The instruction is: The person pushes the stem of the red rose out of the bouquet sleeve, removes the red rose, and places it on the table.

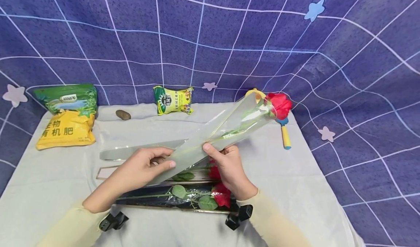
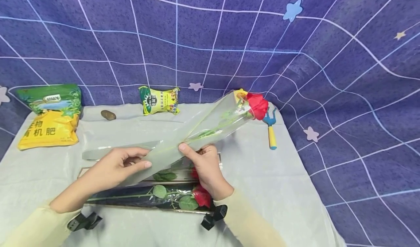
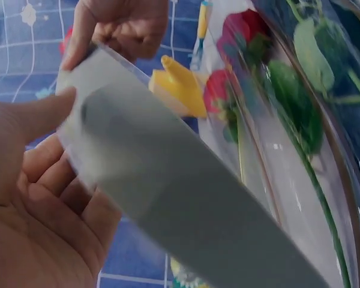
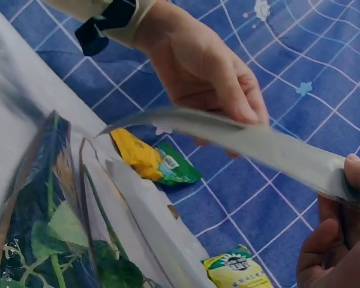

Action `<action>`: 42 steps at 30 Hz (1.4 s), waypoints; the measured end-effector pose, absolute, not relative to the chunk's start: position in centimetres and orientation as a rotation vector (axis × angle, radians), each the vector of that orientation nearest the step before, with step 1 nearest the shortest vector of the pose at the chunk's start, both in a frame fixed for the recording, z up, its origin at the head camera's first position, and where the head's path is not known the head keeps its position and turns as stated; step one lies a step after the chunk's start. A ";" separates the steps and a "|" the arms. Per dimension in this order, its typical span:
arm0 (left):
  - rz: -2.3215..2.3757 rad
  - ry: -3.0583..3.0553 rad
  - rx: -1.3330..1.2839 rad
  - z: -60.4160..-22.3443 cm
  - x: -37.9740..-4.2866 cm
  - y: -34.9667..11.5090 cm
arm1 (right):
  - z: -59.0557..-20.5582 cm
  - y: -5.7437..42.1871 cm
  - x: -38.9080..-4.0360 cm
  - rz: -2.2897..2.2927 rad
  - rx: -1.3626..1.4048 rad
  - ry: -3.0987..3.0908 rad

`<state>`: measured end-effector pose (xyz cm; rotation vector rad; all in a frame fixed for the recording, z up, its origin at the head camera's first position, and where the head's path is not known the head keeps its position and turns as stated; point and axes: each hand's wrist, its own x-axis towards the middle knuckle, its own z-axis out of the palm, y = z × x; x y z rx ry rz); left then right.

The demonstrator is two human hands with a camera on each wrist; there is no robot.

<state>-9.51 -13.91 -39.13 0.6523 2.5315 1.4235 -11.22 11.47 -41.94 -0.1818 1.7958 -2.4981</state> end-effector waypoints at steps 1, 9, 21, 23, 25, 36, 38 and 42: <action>1.418 2.533 0.650 -39.1 -9.5 -13.8 | -42.0 11.5 -11.2 -2.486 -0.196 1.780; 1.336 2.642 0.570 -39.0 -9.4 -15.4 | -40.9 13.9 -12.6 -2.736 -0.143 1.585; 1.286 2.760 0.594 -39.3 -9.1 -15.4 | -41.1 12.9 -12.4 -2.870 -0.069 1.654; 1.309 2.756 0.595 -39.3 -9.1 -15.3 | -41.2 12.6 -12.3 -2.842 -0.084 1.657; 1.333 2.754 0.599 -39.2 -9.0 -15.1 | -41.2 12.3 -12.1 -2.822 -0.094 1.660; 1.379 2.717 0.598 -39.3 -9.2 -15.2 | -40.7 12.2 -12.1 -2.789 -0.166 1.662; 1.377 2.687 0.610 -39.2 -9.3 -15.4 | -40.8 12.6 -12.1 -2.772 -0.181 1.683; 1.374 2.637 0.580 -39.3 -9.4 -16.3 | -40.6 13.7 -12.4 -2.759 -0.192 1.722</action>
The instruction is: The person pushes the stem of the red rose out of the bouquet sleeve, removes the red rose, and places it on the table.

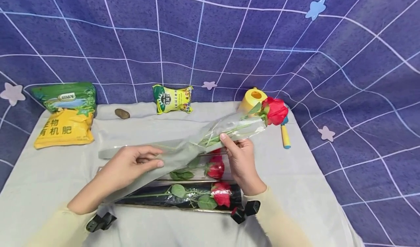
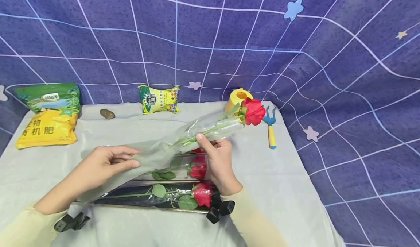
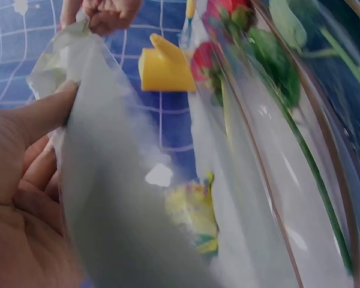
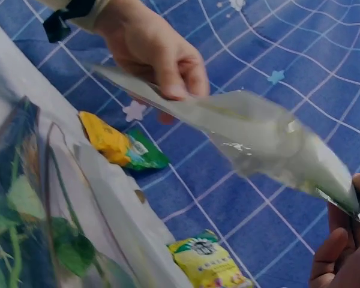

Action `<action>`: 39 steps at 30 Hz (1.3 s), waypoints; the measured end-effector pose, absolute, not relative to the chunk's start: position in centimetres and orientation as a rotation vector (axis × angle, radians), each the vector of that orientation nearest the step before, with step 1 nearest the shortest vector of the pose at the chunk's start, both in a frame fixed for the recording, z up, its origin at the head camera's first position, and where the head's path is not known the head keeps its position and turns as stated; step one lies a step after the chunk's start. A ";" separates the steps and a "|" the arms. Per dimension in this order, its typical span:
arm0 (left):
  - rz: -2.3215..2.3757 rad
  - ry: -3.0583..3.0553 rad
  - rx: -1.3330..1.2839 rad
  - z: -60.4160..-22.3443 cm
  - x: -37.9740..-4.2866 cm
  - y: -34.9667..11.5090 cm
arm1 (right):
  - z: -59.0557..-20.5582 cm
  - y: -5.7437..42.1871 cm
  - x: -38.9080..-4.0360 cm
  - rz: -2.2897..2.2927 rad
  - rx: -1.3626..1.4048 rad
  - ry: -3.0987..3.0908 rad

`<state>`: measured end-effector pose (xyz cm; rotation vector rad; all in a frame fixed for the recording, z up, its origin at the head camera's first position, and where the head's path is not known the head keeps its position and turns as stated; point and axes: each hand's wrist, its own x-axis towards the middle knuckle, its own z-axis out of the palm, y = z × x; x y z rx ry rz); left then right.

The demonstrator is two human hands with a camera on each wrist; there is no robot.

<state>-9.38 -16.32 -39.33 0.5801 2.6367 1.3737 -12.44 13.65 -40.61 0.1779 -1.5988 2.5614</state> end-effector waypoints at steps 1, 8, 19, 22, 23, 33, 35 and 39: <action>1.371 2.632 0.563 -39.3 -9.3 -16.6 | -40.6 13.9 -12.6 2.555 0.173 -1.602; 1.303 2.684 0.609 -39.2 -9.5 -16.8 | -40.3 14.1 -12.8 2.567 0.148 -1.612; 1.300 2.652 0.720 -39.2 -9.9 -14.8 | -40.6 14.1 -12.9 2.621 0.115 -1.542; 1.338 2.601 0.665 -39.0 -9.9 -14.9 | -40.5 14.6 -13.3 2.589 0.091 -1.507; 1.360 2.567 0.648 -38.9 -9.9 -14.9 | -40.4 14.7 -13.4 2.584 0.090 -1.498; 1.409 2.517 0.510 -38.2 -10.2 -15.6 | -40.0 14.7 -13.8 2.594 0.150 -1.398; 1.418 2.517 0.503 -38.2 -10.2 -15.7 | -40.0 14.6 -13.7 2.605 0.171 -1.368; 1.417 2.535 0.500 -38.1 -10.1 -15.6 | -40.2 14.5 -13.4 2.577 0.173 -1.338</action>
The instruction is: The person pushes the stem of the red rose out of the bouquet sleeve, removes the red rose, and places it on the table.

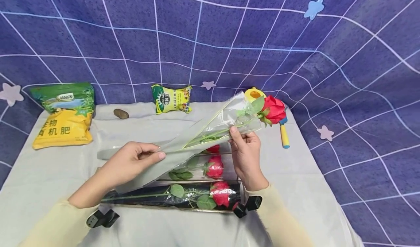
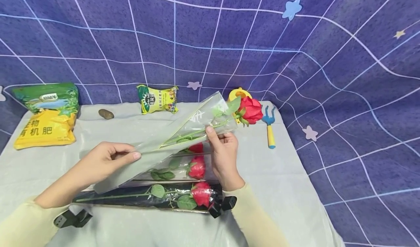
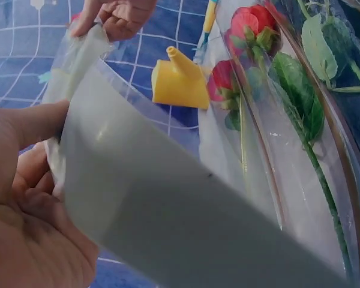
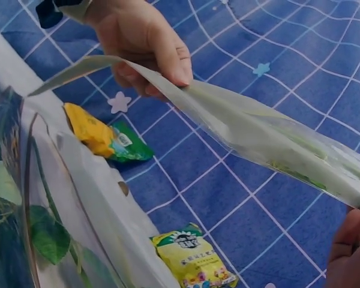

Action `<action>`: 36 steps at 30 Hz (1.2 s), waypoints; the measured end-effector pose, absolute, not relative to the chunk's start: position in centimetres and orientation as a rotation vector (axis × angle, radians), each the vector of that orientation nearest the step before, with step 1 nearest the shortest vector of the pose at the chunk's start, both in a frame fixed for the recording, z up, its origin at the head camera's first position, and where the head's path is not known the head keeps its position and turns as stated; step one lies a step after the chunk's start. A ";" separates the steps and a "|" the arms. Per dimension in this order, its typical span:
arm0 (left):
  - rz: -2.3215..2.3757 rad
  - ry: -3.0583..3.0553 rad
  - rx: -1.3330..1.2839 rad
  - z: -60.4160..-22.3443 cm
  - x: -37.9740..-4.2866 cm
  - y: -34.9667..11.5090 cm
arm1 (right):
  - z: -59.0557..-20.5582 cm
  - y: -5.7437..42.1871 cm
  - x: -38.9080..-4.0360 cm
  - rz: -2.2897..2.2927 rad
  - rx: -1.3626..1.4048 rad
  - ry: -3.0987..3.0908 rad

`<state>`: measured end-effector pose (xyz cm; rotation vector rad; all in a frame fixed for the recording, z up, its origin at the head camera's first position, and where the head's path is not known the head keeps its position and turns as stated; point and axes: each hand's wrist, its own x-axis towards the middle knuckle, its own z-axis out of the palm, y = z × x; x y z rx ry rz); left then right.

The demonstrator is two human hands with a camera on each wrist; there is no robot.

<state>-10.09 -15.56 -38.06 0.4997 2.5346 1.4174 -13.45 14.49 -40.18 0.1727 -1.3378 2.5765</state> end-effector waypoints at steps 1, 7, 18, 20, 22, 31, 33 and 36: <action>1.408 2.546 0.499 -38.0 -10.1 -15.5 | -40.2 14.4 -13.4 2.569 0.169 -1.334; 1.356 2.642 0.504 -38.1 -9.8 -14.9 | -40.5 14.0 -13.2 2.553 0.116 -1.366; 1.378 2.717 0.584 -38.6 -9.9 -14.0 | -41.3 12.3 -12.4 2.615 0.107 -1.490; 1.375 2.718 0.601 -38.7 -9.9 -14.0 | -41.3 12.2 -12.4 2.609 0.113 -1.520; 1.378 2.698 0.618 -38.9 -10.0 -14.2 | -41.4 12.4 -12.4 2.592 0.131 -1.549; 1.285 2.695 0.530 -39.3 -10.2 -16.5 | -40.9 14.4 -13.3 2.582 0.139 -1.552; 1.305 2.678 0.533 -39.3 -10.2 -16.5 | -40.9 14.4 -13.3 2.591 0.135 -1.567; 1.333 2.655 0.563 -39.1 -10.2 -15.9 | -41.0 14.0 -13.2 2.608 0.133 -1.581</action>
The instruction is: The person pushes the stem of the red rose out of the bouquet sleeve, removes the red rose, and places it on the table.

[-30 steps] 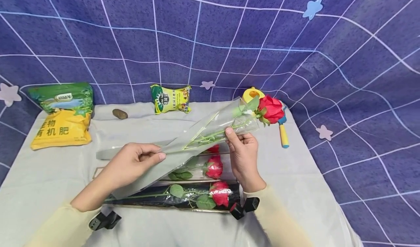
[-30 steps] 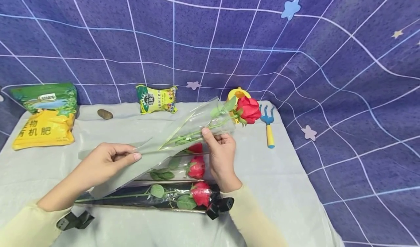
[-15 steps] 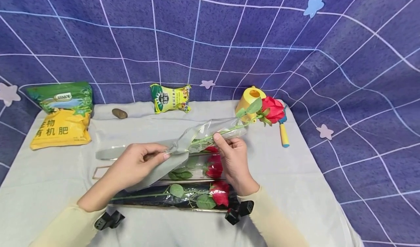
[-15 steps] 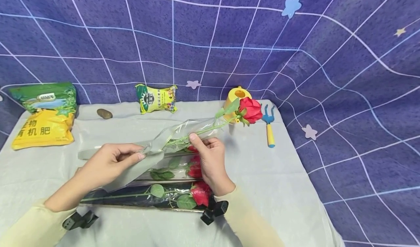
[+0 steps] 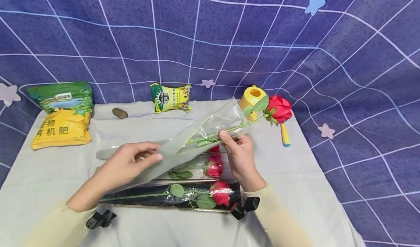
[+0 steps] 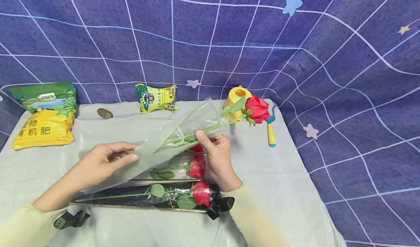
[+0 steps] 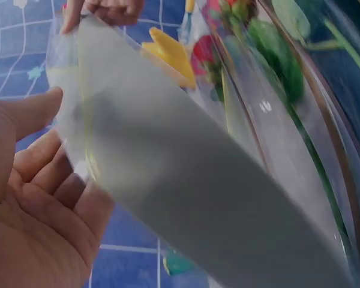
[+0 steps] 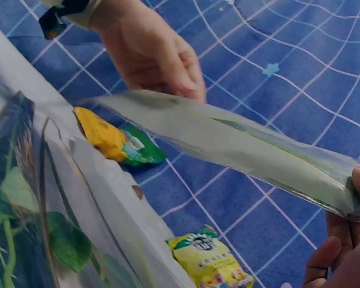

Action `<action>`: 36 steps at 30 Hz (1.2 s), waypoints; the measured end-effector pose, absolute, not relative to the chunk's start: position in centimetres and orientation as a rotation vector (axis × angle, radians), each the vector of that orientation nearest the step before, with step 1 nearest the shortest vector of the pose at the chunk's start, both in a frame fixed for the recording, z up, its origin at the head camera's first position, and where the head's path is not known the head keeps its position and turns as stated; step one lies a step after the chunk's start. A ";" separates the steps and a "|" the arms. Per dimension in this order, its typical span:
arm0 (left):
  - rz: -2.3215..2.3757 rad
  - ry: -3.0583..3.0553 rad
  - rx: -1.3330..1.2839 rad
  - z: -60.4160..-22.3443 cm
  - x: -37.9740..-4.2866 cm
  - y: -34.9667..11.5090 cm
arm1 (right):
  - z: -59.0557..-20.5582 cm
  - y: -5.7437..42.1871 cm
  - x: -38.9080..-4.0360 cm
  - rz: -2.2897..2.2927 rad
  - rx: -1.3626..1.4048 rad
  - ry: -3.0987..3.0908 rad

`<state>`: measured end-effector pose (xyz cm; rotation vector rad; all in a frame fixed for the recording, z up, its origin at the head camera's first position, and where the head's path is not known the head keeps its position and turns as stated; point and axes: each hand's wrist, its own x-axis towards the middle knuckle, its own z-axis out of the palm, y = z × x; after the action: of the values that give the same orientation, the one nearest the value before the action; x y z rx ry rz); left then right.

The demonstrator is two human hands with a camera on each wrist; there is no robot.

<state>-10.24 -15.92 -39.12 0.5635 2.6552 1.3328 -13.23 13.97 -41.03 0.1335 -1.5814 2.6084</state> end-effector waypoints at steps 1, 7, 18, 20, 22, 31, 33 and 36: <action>1.348 2.645 0.567 -39.1 -10.3 -15.6 | -41.1 13.8 -13.2 2.613 0.135 -1.582; 1.352 2.667 0.571 -38.8 -10.5 -14.5 | -41.1 13.8 -12.9 2.656 0.169 -1.585; 1.335 2.733 0.474 -38.5 -9.9 -15.7 | -42.4 17.5 -12.9 2.844 0.192 -1.286; 1.331 2.736 0.460 -38.5 -9.8 -15.8 | -42.6 17.9 -13.1 2.890 0.121 -1.195; 1.331 2.729 0.445 -38.5 -9.7 -15.9 | -42.7 18.2 -13.4 2.929 0.046 -1.096; 1.336 2.717 0.453 -38.4 -9.6 -16.0 | -42.0 18.2 -13.8 3.004 -0.007 -0.843; 1.321 2.720 0.467 -38.4 -9.6 -16.0 | -41.9 18.2 -13.8 3.012 -0.003 -0.817; 1.307 2.712 0.499 -38.4 -9.5 -16.1 | -41.7 18.2 -13.7 3.010 0.008 -0.799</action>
<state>-9.49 -16.08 -38.37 0.4986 2.7121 1.3071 -13.70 18.15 -41.73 0.0079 -0.7993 3.0105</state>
